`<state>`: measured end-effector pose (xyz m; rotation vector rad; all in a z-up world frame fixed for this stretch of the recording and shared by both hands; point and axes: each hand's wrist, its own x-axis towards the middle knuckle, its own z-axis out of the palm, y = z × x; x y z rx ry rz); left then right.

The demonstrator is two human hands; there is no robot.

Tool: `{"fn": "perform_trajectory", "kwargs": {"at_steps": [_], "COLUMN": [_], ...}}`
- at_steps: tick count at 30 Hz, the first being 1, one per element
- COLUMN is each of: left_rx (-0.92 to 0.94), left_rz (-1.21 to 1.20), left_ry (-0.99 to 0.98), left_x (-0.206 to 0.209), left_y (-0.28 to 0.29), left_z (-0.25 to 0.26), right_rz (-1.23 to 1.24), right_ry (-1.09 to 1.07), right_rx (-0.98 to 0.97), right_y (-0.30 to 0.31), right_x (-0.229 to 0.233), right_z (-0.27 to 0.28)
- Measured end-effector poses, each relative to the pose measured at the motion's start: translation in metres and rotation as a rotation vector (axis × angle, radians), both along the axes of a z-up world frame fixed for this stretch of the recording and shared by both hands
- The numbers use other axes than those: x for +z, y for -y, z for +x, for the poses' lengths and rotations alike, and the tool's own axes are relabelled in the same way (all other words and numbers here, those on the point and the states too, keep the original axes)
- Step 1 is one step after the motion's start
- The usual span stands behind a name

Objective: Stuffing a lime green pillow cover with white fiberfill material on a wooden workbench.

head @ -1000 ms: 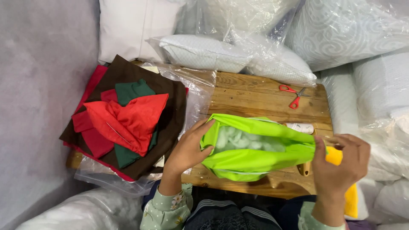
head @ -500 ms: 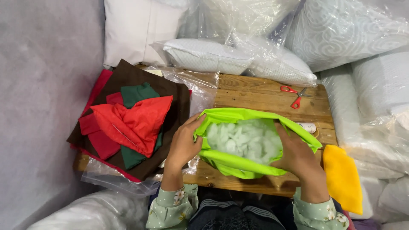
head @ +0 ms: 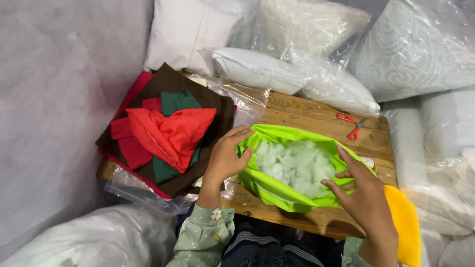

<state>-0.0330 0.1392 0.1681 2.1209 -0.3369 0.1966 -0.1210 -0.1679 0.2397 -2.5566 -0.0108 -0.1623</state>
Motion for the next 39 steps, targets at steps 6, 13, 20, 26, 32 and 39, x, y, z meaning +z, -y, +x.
{"fn": "perform_trajectory", "kwargs": {"at_steps": [6,13,20,26,32,39], "left_rx": [0.186,0.321,0.332,1.031,1.145,1.03], "left_rz": [0.16,-0.043,0.19,0.54,0.493,0.671], "left_ry": [0.11,0.456,0.656,0.327,-0.551,-0.641], "left_x": [-0.021,0.007,0.033,0.02,0.011,-0.035], "left_y": [-0.005,-0.014,-0.078,-0.161,-0.187,-0.189], "left_z": [-0.009,-0.142,-0.3,-0.383,-0.411,-0.396], "right_rz": [0.133,0.257,0.405,0.454,-0.438,-0.482], "right_ry": [0.459,0.455,0.368,0.163,-0.167,-0.111], "right_rx": [0.092,0.368,0.97,1.444,1.601,1.647], "right_y": [-0.011,-0.083,-0.229,-0.371,-0.457,-0.466], "right_x": [0.016,0.016,0.017,-0.019,-0.028,-0.158], "right_z": [-0.041,-0.049,-0.062,-0.105,-0.151,-0.129]}}
